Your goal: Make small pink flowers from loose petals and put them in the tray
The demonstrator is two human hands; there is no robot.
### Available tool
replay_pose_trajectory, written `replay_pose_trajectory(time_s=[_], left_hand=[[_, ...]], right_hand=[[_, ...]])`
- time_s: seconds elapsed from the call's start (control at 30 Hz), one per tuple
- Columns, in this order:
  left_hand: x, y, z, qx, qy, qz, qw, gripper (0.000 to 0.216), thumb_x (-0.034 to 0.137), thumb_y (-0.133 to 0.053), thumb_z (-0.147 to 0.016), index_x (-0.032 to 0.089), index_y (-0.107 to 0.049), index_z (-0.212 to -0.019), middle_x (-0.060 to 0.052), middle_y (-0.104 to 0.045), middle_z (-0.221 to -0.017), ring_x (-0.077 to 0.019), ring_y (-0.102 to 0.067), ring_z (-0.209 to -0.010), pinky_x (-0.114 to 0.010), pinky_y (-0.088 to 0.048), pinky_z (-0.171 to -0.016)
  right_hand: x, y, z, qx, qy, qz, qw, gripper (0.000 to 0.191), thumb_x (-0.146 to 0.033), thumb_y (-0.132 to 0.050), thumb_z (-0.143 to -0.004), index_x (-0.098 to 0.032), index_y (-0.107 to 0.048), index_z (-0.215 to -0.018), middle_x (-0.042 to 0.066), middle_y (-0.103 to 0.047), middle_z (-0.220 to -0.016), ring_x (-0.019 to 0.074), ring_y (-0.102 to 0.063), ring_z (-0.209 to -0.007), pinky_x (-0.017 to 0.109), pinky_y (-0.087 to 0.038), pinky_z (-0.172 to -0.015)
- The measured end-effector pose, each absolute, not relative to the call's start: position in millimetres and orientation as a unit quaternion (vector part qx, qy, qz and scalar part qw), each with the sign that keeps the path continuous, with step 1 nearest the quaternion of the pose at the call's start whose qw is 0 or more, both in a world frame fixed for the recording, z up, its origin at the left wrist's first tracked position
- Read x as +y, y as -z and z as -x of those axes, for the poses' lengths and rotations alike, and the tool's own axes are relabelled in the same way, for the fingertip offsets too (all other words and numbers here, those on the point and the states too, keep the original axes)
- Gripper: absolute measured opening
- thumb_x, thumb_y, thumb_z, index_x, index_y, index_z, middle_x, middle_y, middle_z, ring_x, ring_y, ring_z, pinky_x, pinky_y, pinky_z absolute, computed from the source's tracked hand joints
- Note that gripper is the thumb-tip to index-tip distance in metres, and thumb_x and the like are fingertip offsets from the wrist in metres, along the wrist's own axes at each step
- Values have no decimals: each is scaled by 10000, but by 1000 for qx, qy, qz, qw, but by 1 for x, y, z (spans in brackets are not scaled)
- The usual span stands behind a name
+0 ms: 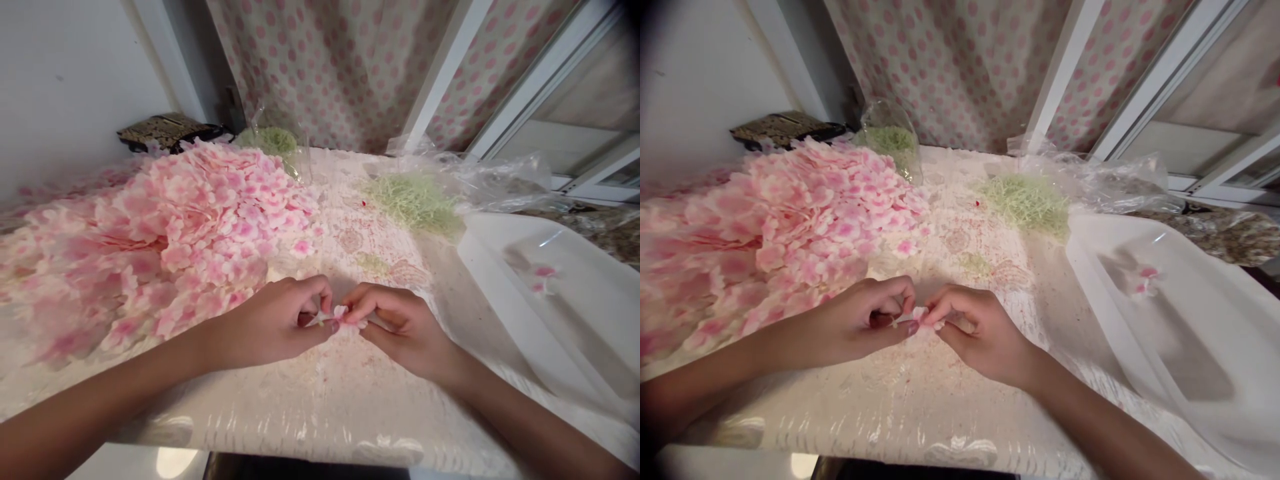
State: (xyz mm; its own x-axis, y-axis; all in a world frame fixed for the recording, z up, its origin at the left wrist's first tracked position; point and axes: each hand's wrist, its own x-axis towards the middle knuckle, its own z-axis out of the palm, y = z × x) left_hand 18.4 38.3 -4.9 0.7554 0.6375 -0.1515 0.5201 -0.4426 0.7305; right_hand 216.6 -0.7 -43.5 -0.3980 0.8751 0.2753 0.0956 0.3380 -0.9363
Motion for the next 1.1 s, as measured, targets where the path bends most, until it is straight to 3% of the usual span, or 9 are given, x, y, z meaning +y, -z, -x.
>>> replay_pose_trajectory(time_s=[0.23,0.43,0.77,0.93,1.1], left_hand=[[39,13,-19,319,-105,-781,527,180,314,-447,-873,168,-435,-768,72,-348,-576,-60,-286,-508,-204,-207,-478],[38,13,-21,319,-112,-742,579,228,309,-533,-824,185,-361,-740,90,-318,-555,-55,-283,-497,-193,-200,-459],[38,15,-23,328,-120,-729,589,167,288,-475,-848,166,-400,-761,82,-333,-560,-48,-294,-500,-185,-203,-448],[38,18,-24,333,-145,-722,589,167,225,-515,-800,174,-367,-743,84,-335,-578,-46,-313,-511,-175,-225,-456],[41,11,-25,372,-113,-678,623,143,279,-555,-800,169,-475,-843,99,-321,-491,-43,-248,-429,-176,-165,-401]], right_hand=[[0,42,-218,-747,-372,348,426,228,-15,-537,-745,-214,-617,-823,33,-598,-908,144,-603,-842,294,-484,-725],[-2,44,-216,-731,-387,349,440,239,-23,-521,-756,-229,-600,-847,17,-619,-871,144,-607,-824,292,-488,-711],[-1,42,-216,-734,-364,357,449,257,-3,-536,-722,-229,-604,-821,21,-610,-928,160,-598,-920,306,-486,-771],[-2,47,-214,-712,-391,368,453,214,-35,-550,-756,-230,-586,-839,18,-632,-898,147,-616,-848,294,-493,-733],[-2,45,-216,-704,-389,374,462,243,-12,-524,-736,-233,-577,-822,8,-605,-870,144,-599,-829,291,-478,-718]])
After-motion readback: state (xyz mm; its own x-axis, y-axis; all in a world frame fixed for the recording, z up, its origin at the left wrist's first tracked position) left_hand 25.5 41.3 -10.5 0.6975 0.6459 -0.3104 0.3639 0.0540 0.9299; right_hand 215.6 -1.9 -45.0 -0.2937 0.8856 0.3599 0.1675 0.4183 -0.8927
